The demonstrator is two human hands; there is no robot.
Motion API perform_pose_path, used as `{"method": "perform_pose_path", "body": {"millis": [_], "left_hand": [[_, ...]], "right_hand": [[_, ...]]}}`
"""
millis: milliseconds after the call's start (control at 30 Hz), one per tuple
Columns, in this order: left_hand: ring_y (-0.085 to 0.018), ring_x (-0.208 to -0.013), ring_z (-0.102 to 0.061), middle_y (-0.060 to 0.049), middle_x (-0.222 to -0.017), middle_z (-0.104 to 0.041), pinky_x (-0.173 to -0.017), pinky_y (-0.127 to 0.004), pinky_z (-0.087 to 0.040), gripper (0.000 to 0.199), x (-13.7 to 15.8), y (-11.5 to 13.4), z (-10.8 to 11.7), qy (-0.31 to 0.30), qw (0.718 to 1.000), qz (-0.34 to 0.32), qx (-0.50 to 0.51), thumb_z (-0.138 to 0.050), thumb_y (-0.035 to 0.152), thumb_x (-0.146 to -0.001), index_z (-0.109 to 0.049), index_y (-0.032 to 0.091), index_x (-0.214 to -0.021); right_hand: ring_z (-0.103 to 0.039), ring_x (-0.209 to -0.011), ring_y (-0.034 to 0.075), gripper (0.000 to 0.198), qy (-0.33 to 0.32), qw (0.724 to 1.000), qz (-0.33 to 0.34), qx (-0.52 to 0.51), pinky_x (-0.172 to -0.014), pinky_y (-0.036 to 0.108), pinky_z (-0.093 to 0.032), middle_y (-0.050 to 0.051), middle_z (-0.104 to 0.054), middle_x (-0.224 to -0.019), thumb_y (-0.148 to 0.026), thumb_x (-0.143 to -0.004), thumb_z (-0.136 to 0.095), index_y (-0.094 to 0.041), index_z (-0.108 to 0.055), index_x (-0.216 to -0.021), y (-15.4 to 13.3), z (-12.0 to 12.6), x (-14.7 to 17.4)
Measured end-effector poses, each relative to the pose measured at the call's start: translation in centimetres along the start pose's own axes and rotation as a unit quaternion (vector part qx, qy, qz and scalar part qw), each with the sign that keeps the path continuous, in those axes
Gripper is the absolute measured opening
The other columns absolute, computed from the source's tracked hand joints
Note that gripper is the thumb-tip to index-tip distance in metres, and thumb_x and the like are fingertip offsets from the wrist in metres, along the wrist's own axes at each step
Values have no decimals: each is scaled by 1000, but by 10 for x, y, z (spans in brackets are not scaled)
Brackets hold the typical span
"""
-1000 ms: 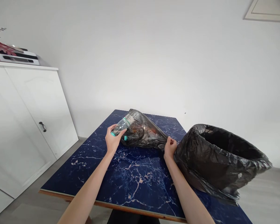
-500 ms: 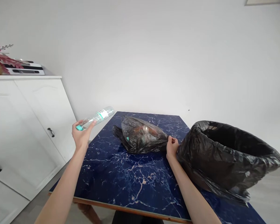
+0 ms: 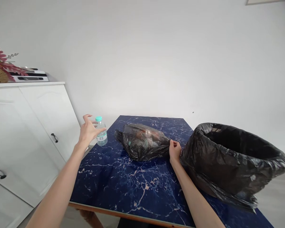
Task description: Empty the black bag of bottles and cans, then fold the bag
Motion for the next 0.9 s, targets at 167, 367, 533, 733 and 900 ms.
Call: {"method": "perform_pose_path", "body": {"millis": [167,367,533,733,900], "left_hand": [[-38,-110,-76,-10,-115,-81,-99,-53,-59,94,-2,-8,-9,-4,1000,0,-2,-95,42,-61,-39,27,-135],[-37,-114,-77,-15,-126,-78,-103,-53,-57,90,1,-26,-24,2,999,30,25,-90,51,-68,-38,25,-136],[-35,-114,-77,-17,-127,-77,-101,-51,-59,89,1,-43,-40,-4,997,53,47,-87,57,-70,-40,23,-137],[-47,-148,-49,-32,-155,-51,-117,-63,-44,103,32,-42,-46,71,997,20,31,-82,60,-75,-33,11,-151],[-39,-128,-63,-18,-129,-72,-116,-59,-44,40,82,-14,-61,-2,990,-135,27,-57,47,-98,-66,20,-126]], "right_hand": [[-72,-97,20,30,-12,1000,-1,11,-87,41,-63,7,-73,-116,-42,-105,-70,-16,-70,-121,-3,0,3],[-73,-98,20,29,-22,999,-7,27,-88,41,-63,7,-73,-116,-41,-105,-70,-16,-70,-120,-6,0,4],[-73,-100,21,30,-24,999,-5,37,-89,42,-63,7,-73,-118,-41,-105,-70,-16,-70,-122,-4,1,3],[-73,-101,21,30,-26,999,0,41,-90,42,-63,8,-73,-119,-41,-105,-70,-17,-70,-123,-3,3,2],[-73,-98,20,30,-19,999,3,37,-88,41,-63,7,-74,-115,-42,-105,-70,-16,-71,-119,-3,3,3]]}}
Point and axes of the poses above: each hand's wrist, its own x-axis away from the middle knuckle, its own z-axis out of the back of the hand, y = z × x, the point moved 3 cm from there along -x, towards the middle knuckle
